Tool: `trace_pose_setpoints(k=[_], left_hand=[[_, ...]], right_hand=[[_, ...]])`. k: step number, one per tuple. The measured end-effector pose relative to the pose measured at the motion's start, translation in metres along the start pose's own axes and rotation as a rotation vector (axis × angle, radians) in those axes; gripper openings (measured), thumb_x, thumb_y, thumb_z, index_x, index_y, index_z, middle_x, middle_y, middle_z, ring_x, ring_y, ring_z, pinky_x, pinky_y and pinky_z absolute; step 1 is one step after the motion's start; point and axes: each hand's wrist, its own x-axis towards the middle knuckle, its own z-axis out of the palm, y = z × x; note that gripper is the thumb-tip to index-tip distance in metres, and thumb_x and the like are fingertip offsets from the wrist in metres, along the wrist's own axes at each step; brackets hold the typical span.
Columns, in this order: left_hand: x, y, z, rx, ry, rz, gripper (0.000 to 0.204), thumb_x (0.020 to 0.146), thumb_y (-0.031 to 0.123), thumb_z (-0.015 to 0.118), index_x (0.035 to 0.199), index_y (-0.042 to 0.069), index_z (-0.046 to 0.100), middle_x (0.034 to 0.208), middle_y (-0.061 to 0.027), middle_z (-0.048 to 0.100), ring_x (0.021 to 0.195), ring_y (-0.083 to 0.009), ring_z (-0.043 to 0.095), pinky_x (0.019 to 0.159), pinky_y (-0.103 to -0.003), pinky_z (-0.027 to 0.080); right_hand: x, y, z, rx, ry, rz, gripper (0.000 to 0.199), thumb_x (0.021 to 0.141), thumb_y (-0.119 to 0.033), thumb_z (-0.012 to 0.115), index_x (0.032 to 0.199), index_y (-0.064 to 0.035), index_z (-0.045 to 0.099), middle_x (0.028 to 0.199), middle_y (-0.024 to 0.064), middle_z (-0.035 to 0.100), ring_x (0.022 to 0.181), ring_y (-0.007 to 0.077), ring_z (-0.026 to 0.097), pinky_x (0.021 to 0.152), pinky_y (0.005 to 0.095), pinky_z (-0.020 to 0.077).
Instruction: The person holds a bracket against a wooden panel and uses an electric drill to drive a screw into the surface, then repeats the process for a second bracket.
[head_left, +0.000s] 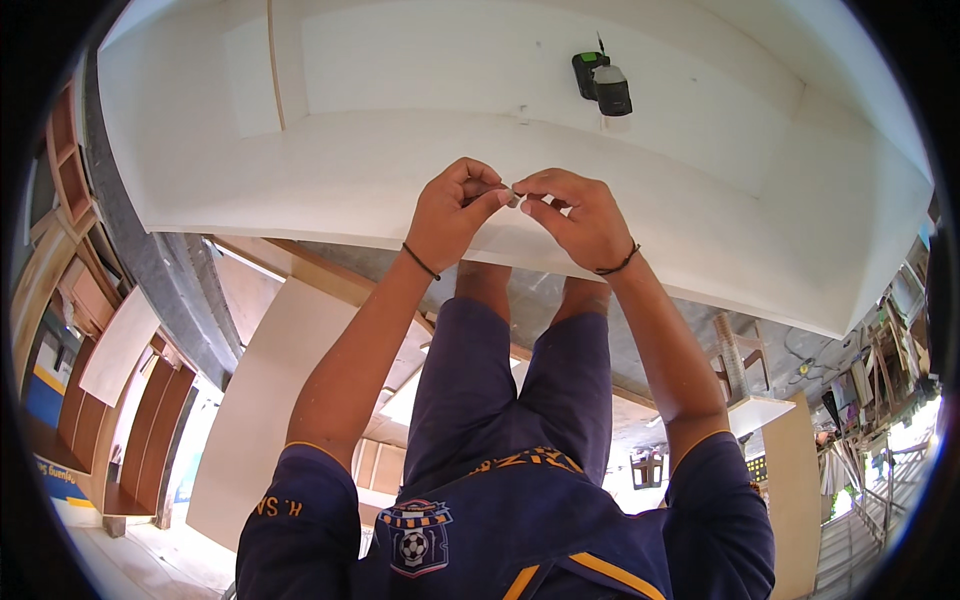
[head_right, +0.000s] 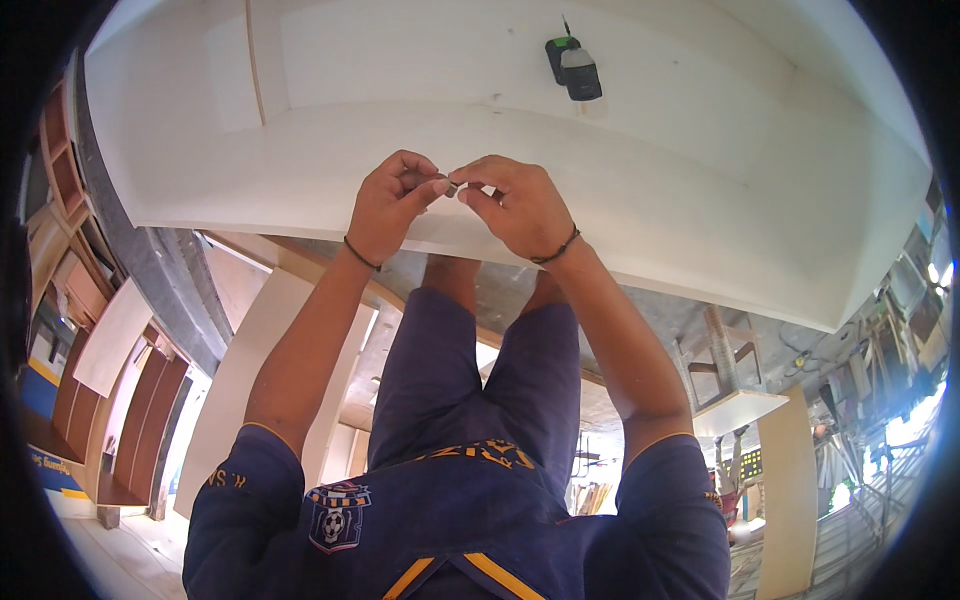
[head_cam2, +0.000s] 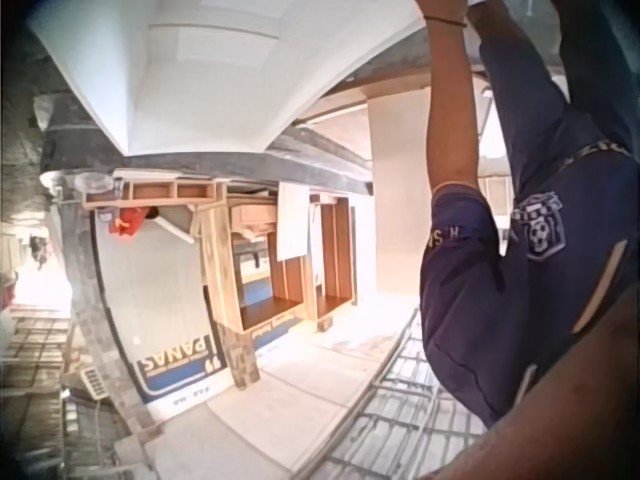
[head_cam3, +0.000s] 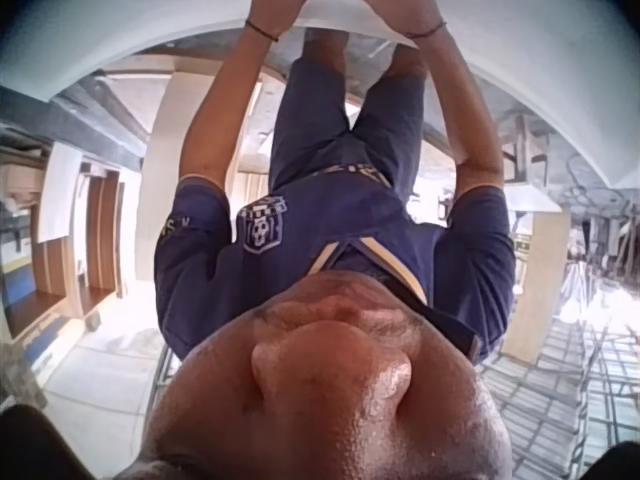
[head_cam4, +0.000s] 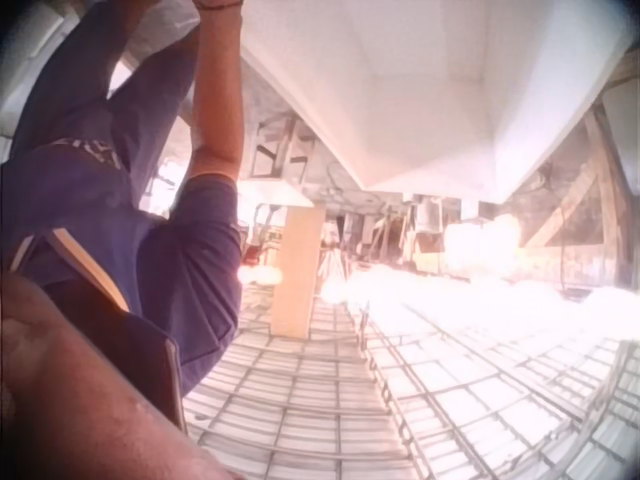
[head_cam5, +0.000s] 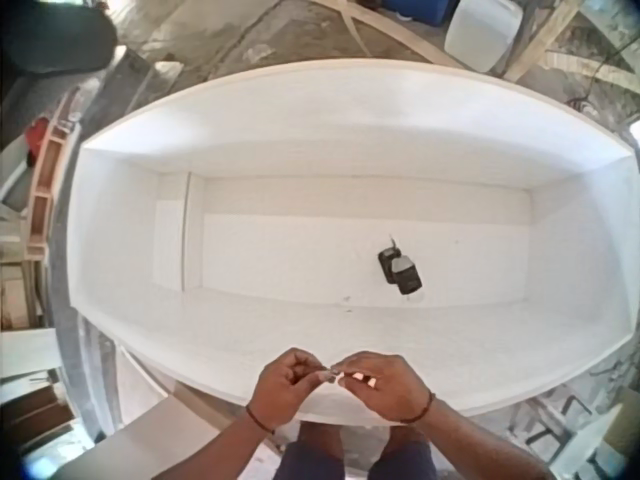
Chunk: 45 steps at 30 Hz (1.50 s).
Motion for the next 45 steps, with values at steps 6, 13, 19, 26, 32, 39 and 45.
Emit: trace_pose_setpoints(k=[6,13,19,26,32,39,45], left_hand=[[-0.001,-0.001,0.000,0.006,-0.014,-0.021,0.017,0.090,0.013,0.065,0.100,0.001,0.058,0.084,-0.0049,0.069,0.077,-0.0073,0.060,0.069,-0.023,0.046],[-0.004,0.000,0.008,0.274,0.000,0.145,0.019,0.083,0.006,0.062,0.102,0.004,0.065,0.094,-0.0055,0.069,0.069,-0.0128,0.059,0.065,-0.025,0.048],[-0.001,-0.007,0.010,0.595,-0.004,0.261,0.025,0.082,0.017,0.066,0.104,0.006,0.066,0.098,-0.0069,0.069,0.071,-0.0211,0.060,0.066,-0.032,0.050],[0.004,0.003,0.012,0.443,-0.045,-0.040,0.023,0.089,0.023,0.063,0.099,0.004,0.069,0.090,-0.0070,0.070,0.081,-0.0188,0.064,0.076,-0.030,0.049],[0.022,0.002,-0.003,0.263,-0.167,-0.168,0.024,0.089,0.022,0.063,0.098,0.001,0.070,0.090,-0.0072,0.071,0.086,-0.0136,0.063,0.080,-0.028,0.049],[0.034,0.011,0.001,0.291,-0.358,-0.324,0.024,0.088,0.021,0.065,0.101,0.001,0.071,0.090,-0.0065,0.071,0.085,-0.0131,0.062,0.081,-0.027,0.048],[0.036,-0.002,0.001,0.369,-0.412,-0.280,0.021,0.083,0.017,0.067,0.097,0.002,0.067,0.087,-0.0085,0.071,0.083,-0.0170,0.064,0.080,-0.029,0.048]], right_hand=[[0.005,0.003,0.004,-0.027,0.016,0.042,0.015,0.085,-0.005,0.063,0.099,-0.0011,0.069,0.093,0.0073,0.069,0.079,0.0150,0.063,0.067,0.0266,0.0501],[0.008,0.009,0.001,-0.042,0.016,0.168,0.015,0.084,-0.009,0.065,0.097,-0.0013,0.066,0.082,0.0045,0.066,0.073,0.0108,0.059,0.066,0.0256,0.0483],[0.018,0.031,-0.008,0.168,-0.134,0.307,0.015,0.082,-0.014,0.067,0.092,-0.0035,0.063,0.077,-0.0002,0.064,0.070,0.0082,0.055,0.061,0.0228,0.0445],[0.017,0.016,-0.005,0.229,-0.119,0.419,0.018,0.083,-0.017,0.068,0.094,-0.0038,0.062,0.079,0.0035,0.067,0.070,0.0086,0.056,0.063,0.0232,0.0443],[0.016,0.012,-0.004,0.264,-0.124,0.318,0.018,0.085,-0.017,0.066,0.096,-0.0024,0.063,0.079,0.0062,0.069,0.073,0.0112,0.062,0.068,0.0252,0.0486],[0.013,0.020,-0.014,-0.062,-0.115,0.138,0.014,0.083,-0.016,0.065,0.088,-0.0029,0.066,0.076,0.0082,0.070,0.068,0.0133,0.064,0.066,0.0263,0.0500],[0.011,0.020,-0.009,-0.051,-0.159,0.246,0.014,0.079,-0.010,0.064,0.091,-0.0014,0.063,0.075,0.0061,0.068,0.072,0.0132,0.063,0.070,0.0278,0.0496]])
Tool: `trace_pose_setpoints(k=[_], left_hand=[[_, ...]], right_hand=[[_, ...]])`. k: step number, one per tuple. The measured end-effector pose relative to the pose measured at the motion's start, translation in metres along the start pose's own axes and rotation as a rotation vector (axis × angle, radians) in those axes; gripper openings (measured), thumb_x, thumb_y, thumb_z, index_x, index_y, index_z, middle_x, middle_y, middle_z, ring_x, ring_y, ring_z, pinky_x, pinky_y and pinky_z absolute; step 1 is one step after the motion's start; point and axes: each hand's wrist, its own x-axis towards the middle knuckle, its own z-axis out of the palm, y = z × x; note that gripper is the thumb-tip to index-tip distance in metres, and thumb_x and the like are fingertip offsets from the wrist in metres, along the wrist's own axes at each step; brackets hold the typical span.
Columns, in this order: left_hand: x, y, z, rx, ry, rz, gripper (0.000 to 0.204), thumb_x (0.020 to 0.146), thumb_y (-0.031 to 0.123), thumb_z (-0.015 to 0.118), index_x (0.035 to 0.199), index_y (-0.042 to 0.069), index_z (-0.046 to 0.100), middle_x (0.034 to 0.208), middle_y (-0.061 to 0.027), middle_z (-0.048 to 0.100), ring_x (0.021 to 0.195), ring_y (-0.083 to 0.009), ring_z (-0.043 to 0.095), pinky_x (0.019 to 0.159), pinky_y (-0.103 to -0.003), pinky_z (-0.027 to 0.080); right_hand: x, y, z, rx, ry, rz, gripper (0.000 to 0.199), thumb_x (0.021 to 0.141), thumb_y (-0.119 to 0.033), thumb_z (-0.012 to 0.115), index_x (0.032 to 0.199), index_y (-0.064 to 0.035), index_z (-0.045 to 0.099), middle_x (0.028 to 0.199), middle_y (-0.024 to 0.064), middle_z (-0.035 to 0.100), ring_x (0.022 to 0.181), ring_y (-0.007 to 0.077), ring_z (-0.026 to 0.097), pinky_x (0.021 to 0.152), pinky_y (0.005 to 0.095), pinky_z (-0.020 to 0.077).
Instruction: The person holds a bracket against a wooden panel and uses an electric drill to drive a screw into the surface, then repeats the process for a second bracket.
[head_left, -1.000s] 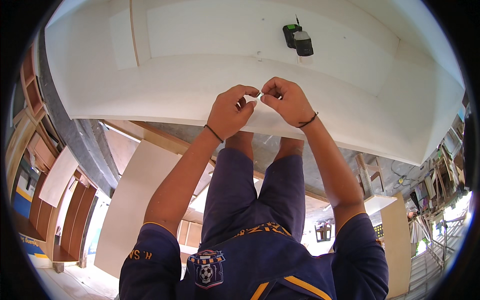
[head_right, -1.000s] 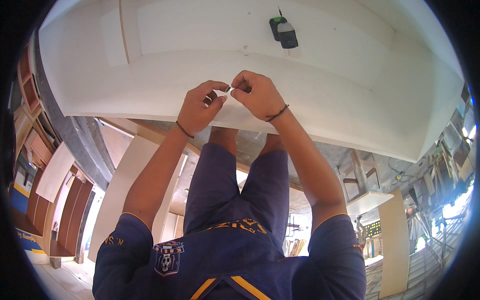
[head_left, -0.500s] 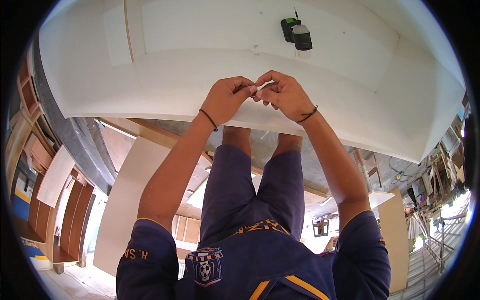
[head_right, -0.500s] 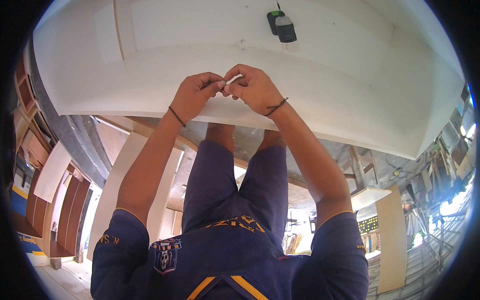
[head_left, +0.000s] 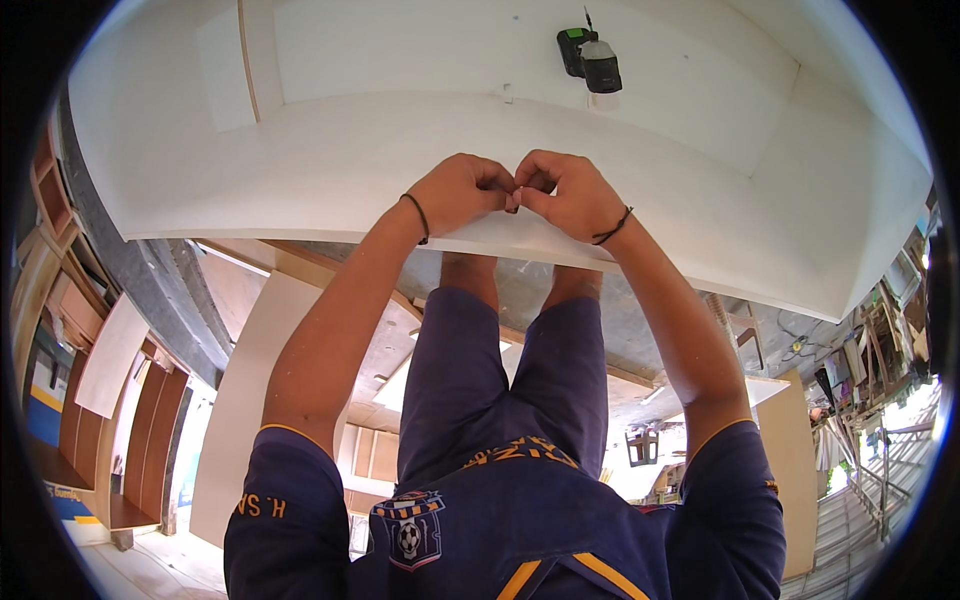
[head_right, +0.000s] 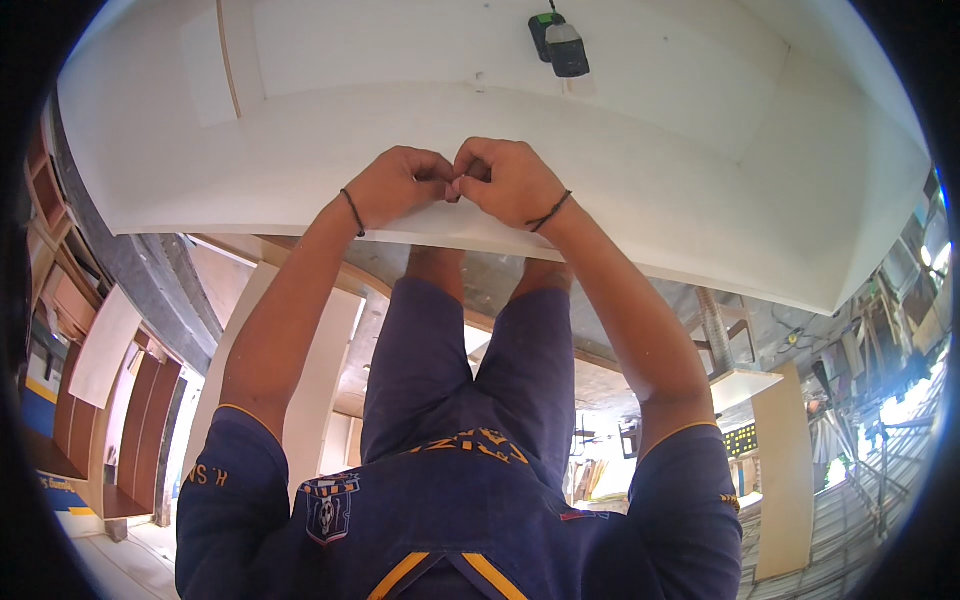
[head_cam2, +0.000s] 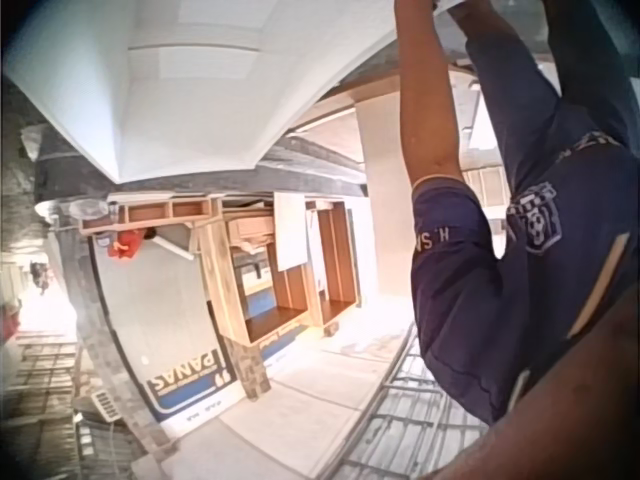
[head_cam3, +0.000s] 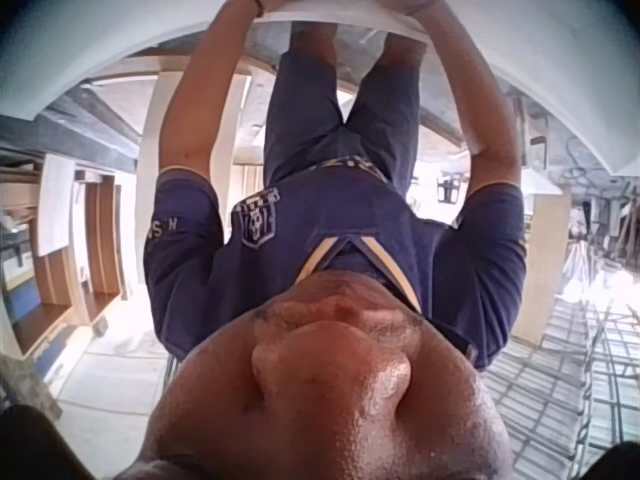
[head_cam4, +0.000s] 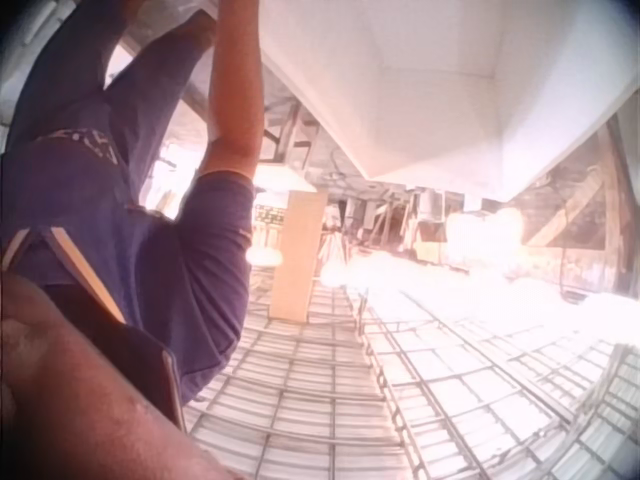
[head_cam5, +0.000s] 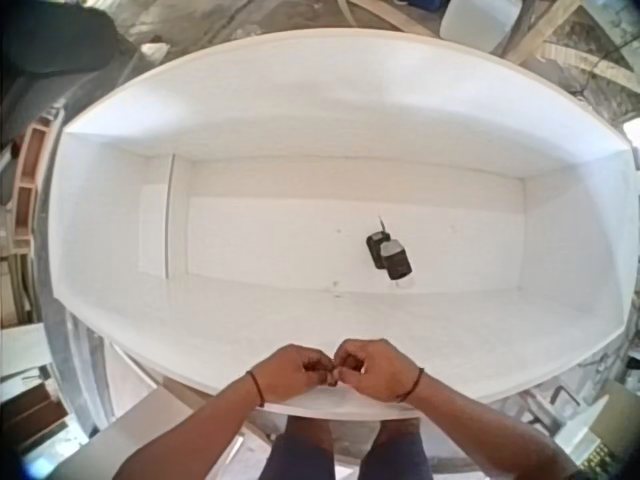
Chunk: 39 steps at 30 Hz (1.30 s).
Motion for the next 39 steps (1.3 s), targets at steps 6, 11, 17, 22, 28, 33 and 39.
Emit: trace_pose_setpoints(k=[6,11,17,22,28,33,39], left_hand=[[0.002,0.000,0.000,0.091,0.032,-0.001,0.024,0.078,0.017,0.069,0.095,0.003,0.060,0.085,-0.0105,0.070,0.083,-0.0204,0.065,0.076,-0.031,0.049],[0.003,0.000,-0.002,0.199,0.056,0.064,0.025,0.078,0.017,0.069,0.098,0.006,0.061,0.090,-0.0115,0.070,0.083,-0.0226,0.066,0.075,-0.033,0.050],[-0.024,-0.002,-0.003,0.512,0.100,0.224,0.034,0.079,0.028,0.066,0.108,0.010,0.064,0.103,-0.0079,0.067,0.095,-0.0247,0.062,0.084,-0.038,0.046],[-0.050,0.008,0.005,0.818,0.066,0.353,0.048,0.073,0.043,0.072,0.110,0.012,0.065,0.112,-0.0024,0.062,0.105,-0.0229,0.055,0.094,-0.039,0.038],[-0.050,-0.001,0.004,0.833,0.122,0.372,0.052,0.068,0.045,0.076,0.107,0.013,0.067,0.109,-0.0014,0.062,0.103,-0.0216,0.054,0.094,-0.038,0.038],[-0.051,-0.003,0.005,0.848,0.148,0.403,0.051,0.068,0.045,0.076,0.107,0.013,0.069,0.108,-0.0010,0.062,0.102,-0.0211,0.054,0.094,-0.037,0.038],[-0.049,-0.003,0.005,0.837,0.152,0.409,0.050,0.067,0.043,0.076,0.107,0.013,0.070,0.107,-0.0009,0.061,0.099,-0.0206,0.054,0.092,-0.037,0.039]], right_hand=[[0.002,0.004,0.005,-0.098,0.008,-0.098,0.015,0.077,-0.011,0.062,0.089,-0.0009,0.062,0.075,0.0097,0.071,0.067,0.0178,0.066,0.065,0.0284,0.0507],[0.005,0.008,0.006,-0.085,0.027,-0.083,0.017,0.075,-0.013,0.063,0.087,-0.0012,0.065,0.074,0.0118,0.069,0.066,0.0222,0.065,0.064,0.0309,0.0512],[0.002,0.003,0.013,-0.155,0.084,-0.035,0.021,0.071,-0.018,0.062,0.085,-0.0025,0.068,0.074,0.0141,0.068,0.069,0.0281,0.066,0.068,0.0353,0.0524],[0.001,0.003,0.016,-0.214,0.094,-0.048,0.021,0.072,-0.020,0.061,0.082,-0.0029,0.070,0.076,0.0145,0.068,0.072,0.0304,0.066,0.070,0.0369,0.0527],[0.005,-0.004,0.014,-0.144,0.012,0.061,0.020,0.073,-0.018,0.062,0.081,-0.0018,0.071,0.077,0.0136,0.069,0.072,0.0253,0.066,0.071,0.0335,0.0525],[0.006,-0.002,0.005,-0.126,-0.055,0.090,0.019,0.076,-0.017,0.064,0.083,0.0005,0.070,0.075,0.0103,0.069,0.070,0.0168,0.064,0.069,0.0291,0.0509],[0.008,0.001,0.002,-0.110,-0.098,0.101,0.020,0.078,-0.018,0.064,0.084,0.0005,0.070,0.075,0.0089,0.069,0.069,0.0150,0.062,0.069,0.0287,0.0502]])
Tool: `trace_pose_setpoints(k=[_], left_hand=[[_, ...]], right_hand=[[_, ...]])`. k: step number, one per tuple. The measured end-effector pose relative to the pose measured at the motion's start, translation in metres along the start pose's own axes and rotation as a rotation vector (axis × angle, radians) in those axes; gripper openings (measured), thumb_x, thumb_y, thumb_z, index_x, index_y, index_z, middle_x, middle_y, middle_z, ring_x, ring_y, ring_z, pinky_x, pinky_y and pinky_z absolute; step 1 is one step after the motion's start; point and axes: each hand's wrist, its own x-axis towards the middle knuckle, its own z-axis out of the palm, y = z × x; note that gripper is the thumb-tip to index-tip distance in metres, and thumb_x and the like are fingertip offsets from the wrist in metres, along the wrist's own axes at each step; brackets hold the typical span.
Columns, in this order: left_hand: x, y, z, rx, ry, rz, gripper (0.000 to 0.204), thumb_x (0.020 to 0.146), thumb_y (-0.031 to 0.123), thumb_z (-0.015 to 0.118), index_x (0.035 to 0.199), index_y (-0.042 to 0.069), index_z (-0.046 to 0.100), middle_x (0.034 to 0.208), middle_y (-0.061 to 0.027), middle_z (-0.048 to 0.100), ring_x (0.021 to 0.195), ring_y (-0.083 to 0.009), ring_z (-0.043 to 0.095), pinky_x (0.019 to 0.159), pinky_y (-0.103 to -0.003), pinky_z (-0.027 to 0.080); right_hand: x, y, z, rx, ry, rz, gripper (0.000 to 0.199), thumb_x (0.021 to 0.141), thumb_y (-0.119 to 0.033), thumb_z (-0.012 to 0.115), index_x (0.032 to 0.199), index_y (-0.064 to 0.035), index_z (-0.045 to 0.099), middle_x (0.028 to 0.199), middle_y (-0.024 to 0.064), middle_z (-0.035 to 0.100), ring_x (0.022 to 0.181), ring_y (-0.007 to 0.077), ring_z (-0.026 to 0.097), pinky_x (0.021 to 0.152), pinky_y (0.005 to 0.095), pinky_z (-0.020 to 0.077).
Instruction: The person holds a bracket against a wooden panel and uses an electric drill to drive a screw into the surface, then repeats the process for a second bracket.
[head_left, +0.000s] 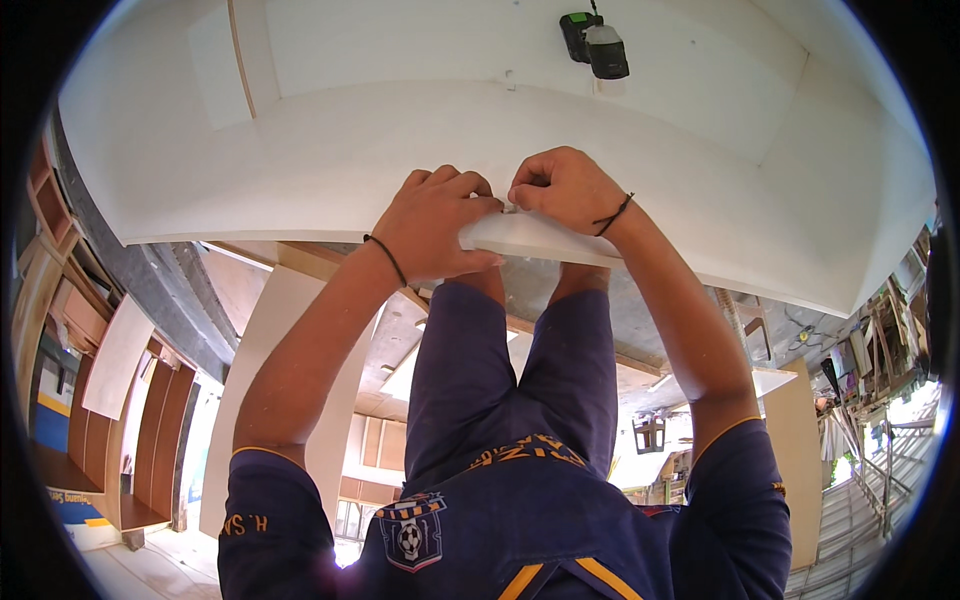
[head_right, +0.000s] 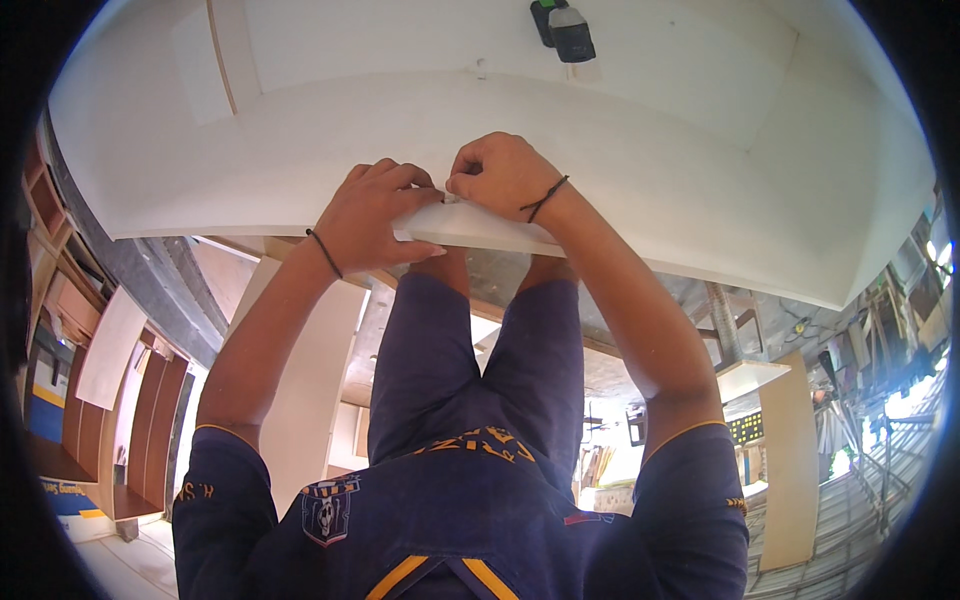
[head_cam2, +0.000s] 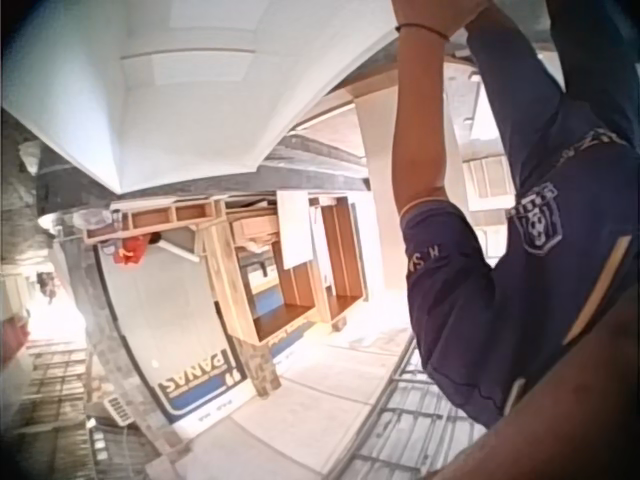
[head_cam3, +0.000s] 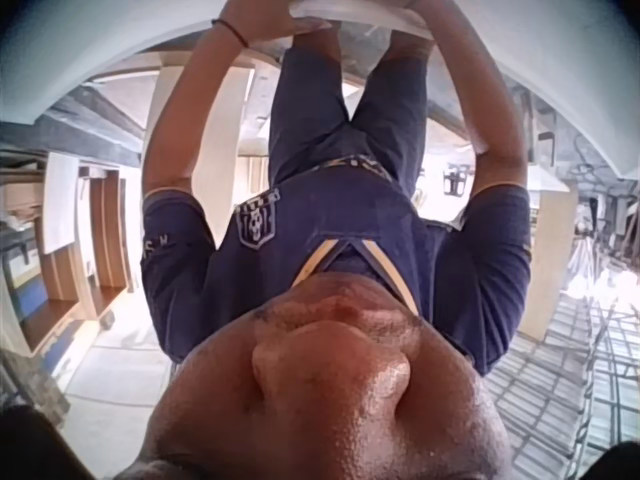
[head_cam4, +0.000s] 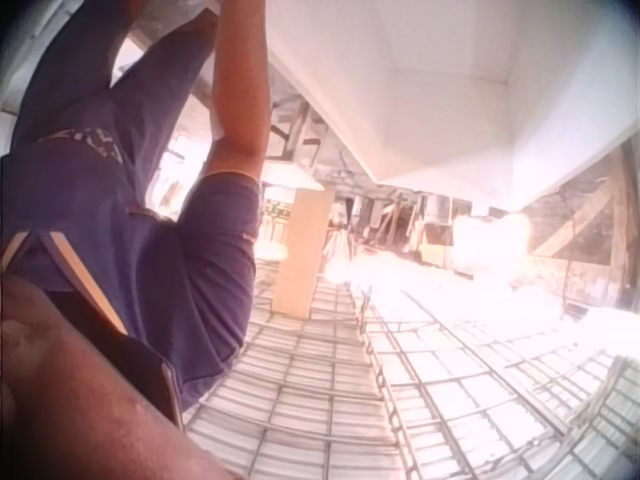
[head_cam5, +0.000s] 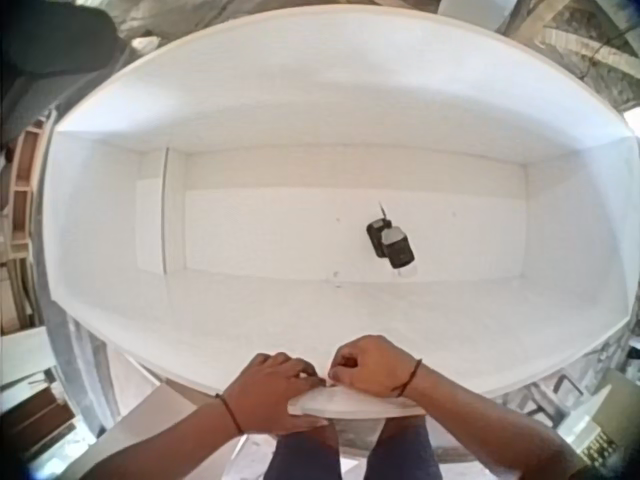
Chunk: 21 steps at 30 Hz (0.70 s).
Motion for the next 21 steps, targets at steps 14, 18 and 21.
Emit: trace_pose_setpoints(k=[14,18,21], left_hand=[[0.007,0.004,0.002,0.015,-0.022,-0.035,0.047,0.064,0.035,0.075,0.104,0.011,0.071,0.104,-0.0010,0.061,0.095,-0.0210,0.055,0.086,-0.036,0.045],[0.008,0.003,0.003,0.015,-0.013,-0.031,0.046,0.063,0.033,0.075,0.103,0.011,0.071,0.103,-0.0008,0.061,0.094,-0.0210,0.055,0.085,-0.036,0.046],[0.008,0.002,0.004,0.012,0.000,-0.022,0.046,0.062,0.031,0.075,0.103,0.011,0.071,0.102,-0.0008,0.061,0.093,-0.0211,0.055,0.084,-0.036,0.047]], right_hand=[[0.007,0.014,-0.011,0.114,-0.138,-0.016,0.019,0.082,-0.013,0.060,0.091,0.0009,0.068,0.078,0.0050,0.068,0.073,0.0115,0.061,0.071,0.0266,0.0491],[0.007,0.014,-0.016,0.171,-0.144,0.008,0.021,0.084,-0.011,0.059,0.099,0.0009,0.067,0.086,0.0066,0.070,0.081,0.0124,0.063,0.076,0.0267,0.0497],[0.005,0.013,-0.015,0.163,-0.175,-0.015,0.023,0.084,-0.011,0.061,0.103,0.0003,0.067,0.093,0.0083,0.070,0.088,0.0143,0.065,0.081,0.0279,0.0497]])
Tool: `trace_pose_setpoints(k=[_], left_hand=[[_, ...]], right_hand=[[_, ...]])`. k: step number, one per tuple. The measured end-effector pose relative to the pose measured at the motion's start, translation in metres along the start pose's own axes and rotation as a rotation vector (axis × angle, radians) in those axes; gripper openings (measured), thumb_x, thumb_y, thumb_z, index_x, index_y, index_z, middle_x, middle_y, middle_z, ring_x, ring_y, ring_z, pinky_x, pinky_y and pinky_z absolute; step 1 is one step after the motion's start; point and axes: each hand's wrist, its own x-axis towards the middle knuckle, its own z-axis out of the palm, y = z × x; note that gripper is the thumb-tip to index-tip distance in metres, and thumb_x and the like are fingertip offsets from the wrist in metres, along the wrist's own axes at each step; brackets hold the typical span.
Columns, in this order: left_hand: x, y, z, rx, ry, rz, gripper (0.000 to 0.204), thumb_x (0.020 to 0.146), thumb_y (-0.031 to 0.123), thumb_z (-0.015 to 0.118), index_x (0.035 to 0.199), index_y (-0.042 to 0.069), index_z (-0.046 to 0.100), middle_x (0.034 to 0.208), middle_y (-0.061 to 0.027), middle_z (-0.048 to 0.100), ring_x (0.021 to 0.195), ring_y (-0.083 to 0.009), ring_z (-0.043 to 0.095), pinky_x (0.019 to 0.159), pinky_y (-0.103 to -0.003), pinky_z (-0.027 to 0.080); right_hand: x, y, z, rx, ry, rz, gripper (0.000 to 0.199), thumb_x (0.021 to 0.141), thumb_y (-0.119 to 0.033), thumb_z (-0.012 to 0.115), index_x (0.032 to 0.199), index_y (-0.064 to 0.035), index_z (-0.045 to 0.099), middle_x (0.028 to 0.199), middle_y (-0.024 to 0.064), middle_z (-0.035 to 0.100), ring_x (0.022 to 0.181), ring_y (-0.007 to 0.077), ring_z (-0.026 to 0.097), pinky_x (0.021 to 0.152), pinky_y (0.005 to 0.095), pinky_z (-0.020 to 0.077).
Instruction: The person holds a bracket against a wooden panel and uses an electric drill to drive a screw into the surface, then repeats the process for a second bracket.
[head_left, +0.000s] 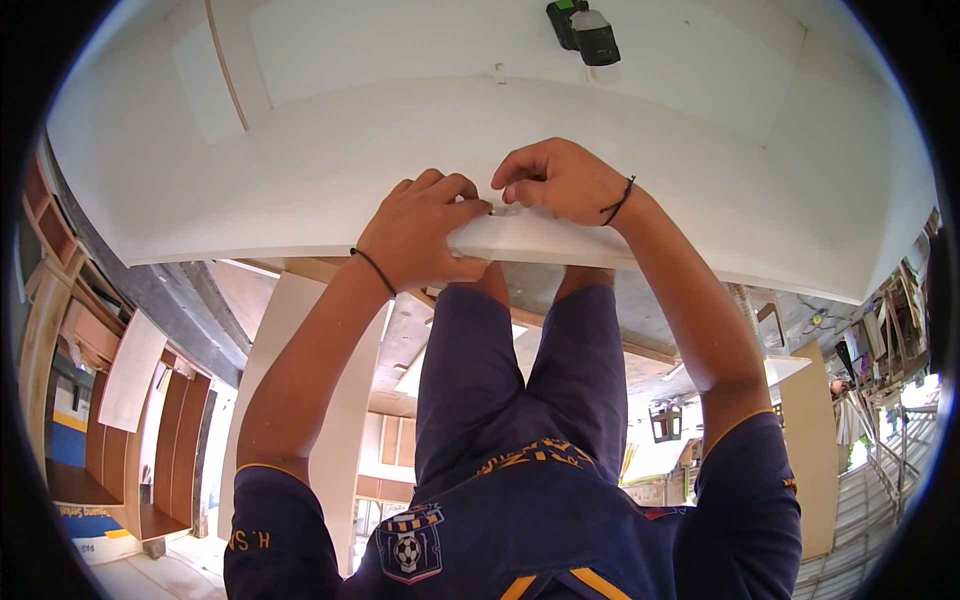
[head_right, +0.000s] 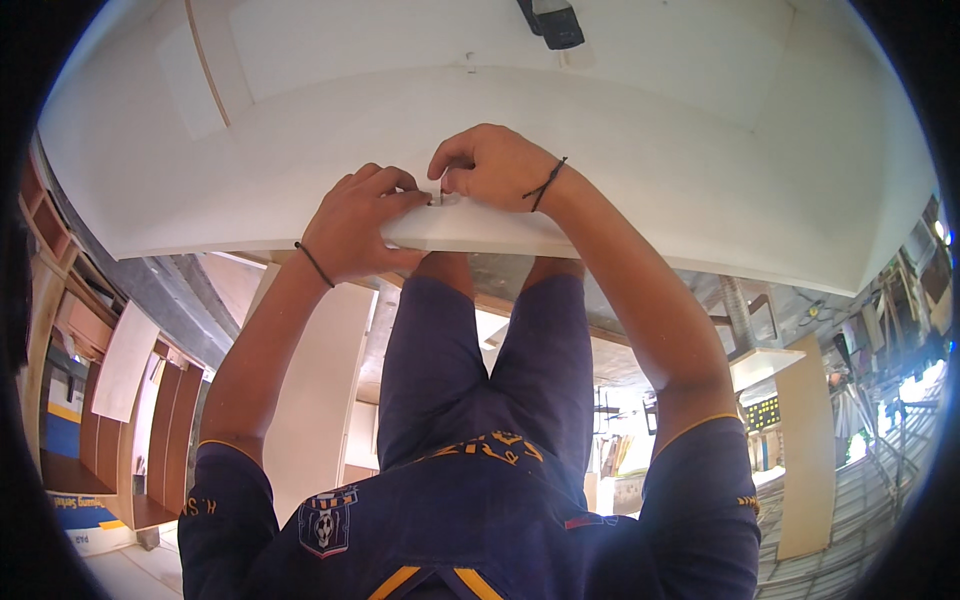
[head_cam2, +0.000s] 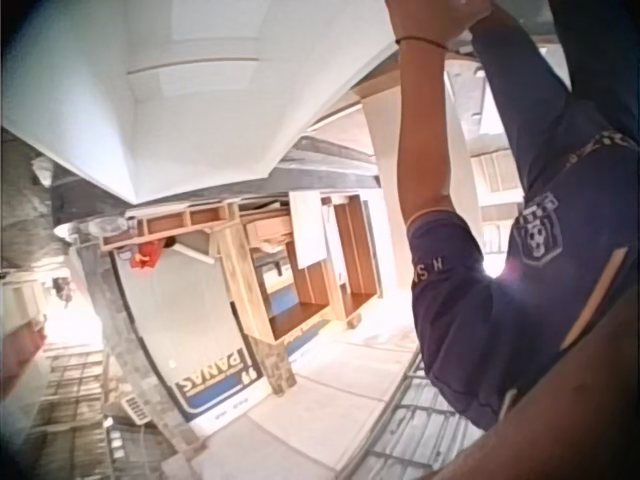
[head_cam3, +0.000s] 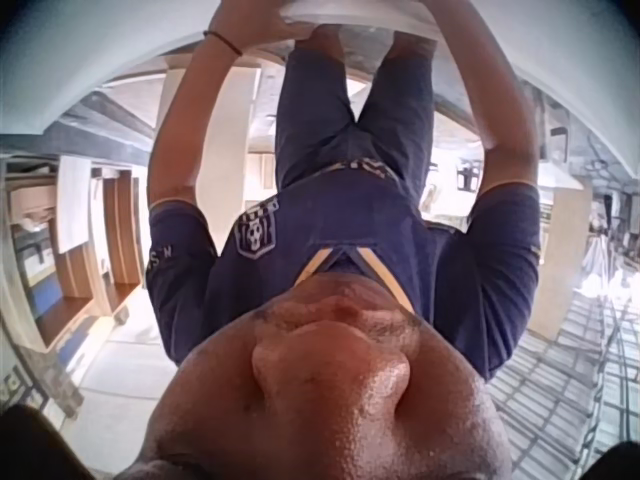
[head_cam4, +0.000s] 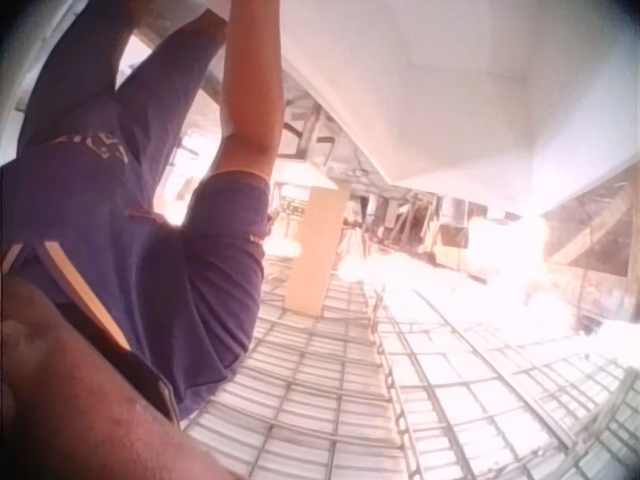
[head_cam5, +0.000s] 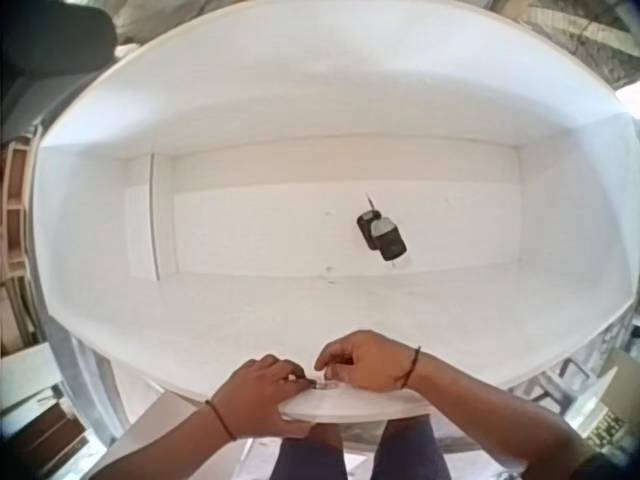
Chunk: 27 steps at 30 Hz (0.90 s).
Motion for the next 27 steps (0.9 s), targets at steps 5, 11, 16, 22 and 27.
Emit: trace_pose_setpoints(k=[5,11,16,22,27], left_hand=[[0.0002,-0.0007,0.0022,-0.007,0.035,0.017,0.044,0.061,0.030,0.075,0.101,0.012,0.071,0.101,-0.0008,0.061,0.091,-0.0215,0.056,0.083,-0.036,0.048],[0.0016,0.0001,0.0008,0.003,0.022,0.011,0.046,0.059,0.029,0.076,0.101,0.012,0.071,0.100,-0.0015,0.062,0.092,-0.0219,0.057,0.082,-0.036,0.048],[0.0000,-0.0008,-0.0001,-0.034,0.033,-0.002,0.047,0.057,0.028,0.077,0.101,0.011,0.071,0.098,-0.0021,0.062,0.091,-0.0224,0.057,0.082,-0.036,0.049],[0.0021,-0.0013,0.0008,-0.075,0.047,0.003,0.046,0.055,0.027,0.078,0.097,0.011,0.070,0.099,-0.0023,0.063,0.090,-0.0230,0.057,0.081,-0.037,0.050],[0.0008,-0.0018,0.0012,-0.079,0.036,-0.031,0.040,0.057,0.030,0.077,0.093,0.013,0.071,0.098,0.0000,0.063,0.092,-0.0204,0.057,0.083,-0.035,0.048]], right_hand=[[-0.0034,-0.0081,0.0018,-0.113,0.003,-0.049,0.024,0.082,-0.014,0.065,0.102,-0.0009,0.068,0.092,0.0096,0.071,0.088,0.0176,0.065,0.082,0.0294,0.0498],[-0.0008,-0.0056,0.0035,-0.142,0.036,-0.085,0.021,0.078,-0.015,0.068,0.093,-0.0008,0.069,0.083,0.0103,0.070,0.077,0.0187,0.064,0.075,0.0301,0.0503],[0.0005,-0.0100,0.0037,-0.176,0.036,-0.112,0.019,0.077,-0.016,0.069,0.088,-0.0007,0.070,0.080,0.0098,0.070,0.075,0.0179,0.064,0.073,0.0298,0.0506],[-0.0007,-0.0074,0.0018,-0.163,0.031,-0.120,0.018,0.077,-0.015,0.070,0.087,-0.0007,0.070,0.080,0.0097,0.069,0.075,0.0173,0.064,0.072,0.0295,0.0504],[-0.0012,-0.0103,0.0007,-0.172,0.025,-0.097,0.018,0.078,-0.015,0.071,0.087,-0.0007,0.070,0.080,0.0100,0.069,0.075,0.0176,0.064,0.072,0.0295,0.0504]])
